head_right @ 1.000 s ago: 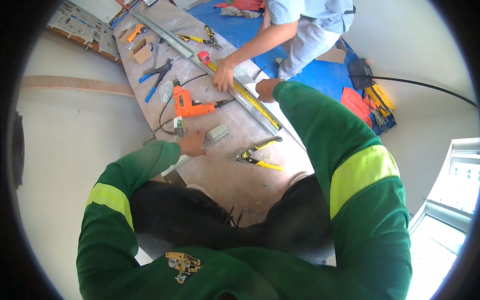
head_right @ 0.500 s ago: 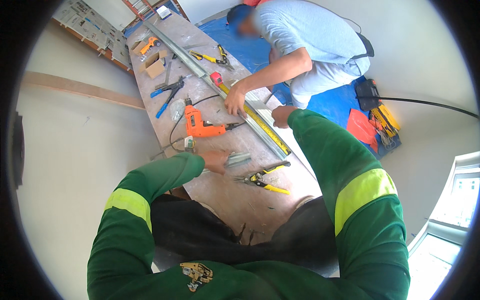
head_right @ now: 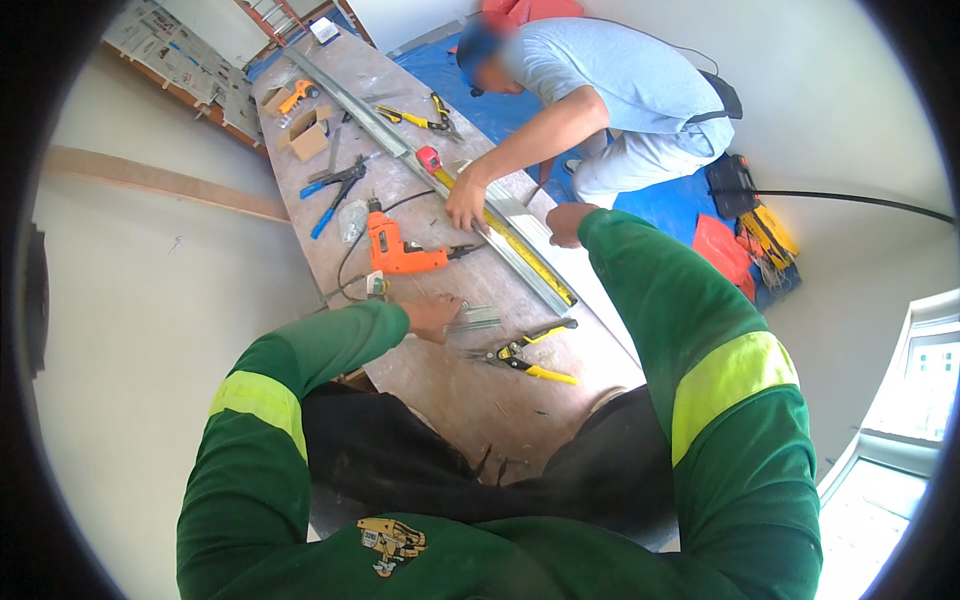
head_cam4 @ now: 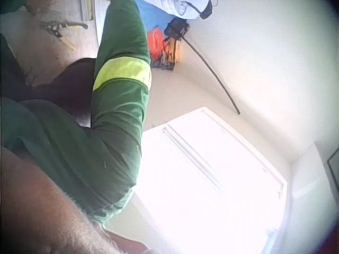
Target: The person measures and cuts metal strips using tin snips, then fits them into a ceiling frame. They also use a power drill to secure components and handle multiple metal pieces on a workbench.
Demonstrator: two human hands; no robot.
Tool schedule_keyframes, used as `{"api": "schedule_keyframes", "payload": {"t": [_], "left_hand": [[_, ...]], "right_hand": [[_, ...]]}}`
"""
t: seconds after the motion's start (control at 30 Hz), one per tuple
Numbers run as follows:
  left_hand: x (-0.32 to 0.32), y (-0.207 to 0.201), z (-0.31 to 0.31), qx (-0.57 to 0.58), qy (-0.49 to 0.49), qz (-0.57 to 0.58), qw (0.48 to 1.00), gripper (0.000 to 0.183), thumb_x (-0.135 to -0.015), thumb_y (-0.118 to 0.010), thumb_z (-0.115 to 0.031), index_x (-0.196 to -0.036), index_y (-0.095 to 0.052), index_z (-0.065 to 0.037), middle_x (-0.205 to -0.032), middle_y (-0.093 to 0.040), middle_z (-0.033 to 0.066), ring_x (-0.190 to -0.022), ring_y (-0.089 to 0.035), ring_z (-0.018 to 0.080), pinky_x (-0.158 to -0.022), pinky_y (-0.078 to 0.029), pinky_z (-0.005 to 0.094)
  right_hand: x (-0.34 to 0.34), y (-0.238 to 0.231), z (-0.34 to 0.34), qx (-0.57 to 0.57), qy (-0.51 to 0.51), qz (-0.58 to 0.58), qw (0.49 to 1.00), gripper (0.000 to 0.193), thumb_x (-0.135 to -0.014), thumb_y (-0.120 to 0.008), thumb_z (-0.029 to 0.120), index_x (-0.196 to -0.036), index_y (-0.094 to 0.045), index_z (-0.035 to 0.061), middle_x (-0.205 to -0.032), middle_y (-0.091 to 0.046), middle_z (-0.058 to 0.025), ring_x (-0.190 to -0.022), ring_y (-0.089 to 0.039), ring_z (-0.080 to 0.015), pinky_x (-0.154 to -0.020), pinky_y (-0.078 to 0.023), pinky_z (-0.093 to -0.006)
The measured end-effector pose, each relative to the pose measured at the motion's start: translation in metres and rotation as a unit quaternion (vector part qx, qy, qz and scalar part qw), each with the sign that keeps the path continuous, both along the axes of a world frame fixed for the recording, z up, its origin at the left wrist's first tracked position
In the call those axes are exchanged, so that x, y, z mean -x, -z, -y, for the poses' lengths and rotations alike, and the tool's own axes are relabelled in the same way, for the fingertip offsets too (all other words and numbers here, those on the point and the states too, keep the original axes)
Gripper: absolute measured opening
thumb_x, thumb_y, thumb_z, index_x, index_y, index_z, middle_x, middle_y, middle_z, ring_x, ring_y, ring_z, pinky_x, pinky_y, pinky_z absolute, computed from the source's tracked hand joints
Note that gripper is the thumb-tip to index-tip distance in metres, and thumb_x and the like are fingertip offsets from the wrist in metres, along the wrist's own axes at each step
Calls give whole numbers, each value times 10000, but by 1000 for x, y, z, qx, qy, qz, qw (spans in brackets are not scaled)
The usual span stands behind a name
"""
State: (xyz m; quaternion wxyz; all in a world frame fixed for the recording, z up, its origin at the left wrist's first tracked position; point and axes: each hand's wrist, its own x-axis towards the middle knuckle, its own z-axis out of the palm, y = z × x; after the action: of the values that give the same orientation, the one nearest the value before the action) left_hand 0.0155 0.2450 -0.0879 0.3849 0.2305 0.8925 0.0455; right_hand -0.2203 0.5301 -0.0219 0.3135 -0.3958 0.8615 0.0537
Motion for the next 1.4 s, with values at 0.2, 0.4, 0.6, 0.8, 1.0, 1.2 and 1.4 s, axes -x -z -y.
{"api": "schedule_keyframes", "payload": {"t": [0.2,0.4,0.6,0.8,1.0,1.2,1.4], "left_hand": [[11,3,8,48,-42,-16,998,767,-818,-831,-319,-1393,-509,73,-1426,-562,300,-1264,-658,419,-1052,-562,499],[52,-27,17,54,-40,50,996,677,-916,-734,-474,-1349,-649,40,-1336,-686,253,-1238,-681,404,-1019,-554,510],[102,-56,72,75,-173,-85,978,549,-887,-716,-453,-1139,-779,31,-1156,-776,247,-1079,-750,400,-929,-581,519],[108,-67,95,50,-188,-118,974,521,-851,-731,-423,-1122,-794,17,-1101,-782,250,-1028,-761,394,-892,-589,520],[93,-84,67,106,-164,-79,978,524,-860,-741,-437,-1161,-798,-12,-1117,-788,219,-1026,-762,382,-898,-587,526],[104,-70,56,93,-138,-50,985,565,-858,-748,-481,-1251,-788,-77,-1256,-771,173,-1138,-744,350,-977,-570,503],[97,-55,57,91,-55,3,994,517,-953,-655,-508,-1138,-768,-39,-1133,-778,173,-1026,-726,364,-931,-546,517]], "right_hand": [[5,11,-1,-11,-12,-11,1000,435,-983,-694,406,-1140,-778,8,-1163,-779,-204,-1122,-744,-390,-937,-597,-522],[-5,28,-3,-2,12,59,998,738,-937,-686,667,-1100,-750,-50,-1118,-771,-229,-1079,-750,-379,-911,-592,-507],[-80,46,-19,2,13,45,999,1165,-792,-782,787,-1427,-416,-119,-1232,-707,-328,-1126,-717,-468,-968,-575,-526],[-104,48,-15,-7,37,19,999,848,-867,-802,452,-1358,-435,-134,-1172,-720,-331,-1103,-736,-459,-953,-599,-515],[-100,42,-1,-38,13,33,999,736,-875,-765,386,-1310,-469,-129,-1162,-725,-333,-1085,-744,-454,-950,-600,-523],[-53,38,-6,-59,-72,61,994,714,-945,-744,559,-1338,-602,-20,-1196,-748,-271,-1143,-725,-442,-969,-582,-531],[-7,43,-26,-116,-57,26,991,614,-973,-701,575,-1259,-670,33,-1274,-725,-224,-1215,-694,-399,-1002,-556,-534]]}}
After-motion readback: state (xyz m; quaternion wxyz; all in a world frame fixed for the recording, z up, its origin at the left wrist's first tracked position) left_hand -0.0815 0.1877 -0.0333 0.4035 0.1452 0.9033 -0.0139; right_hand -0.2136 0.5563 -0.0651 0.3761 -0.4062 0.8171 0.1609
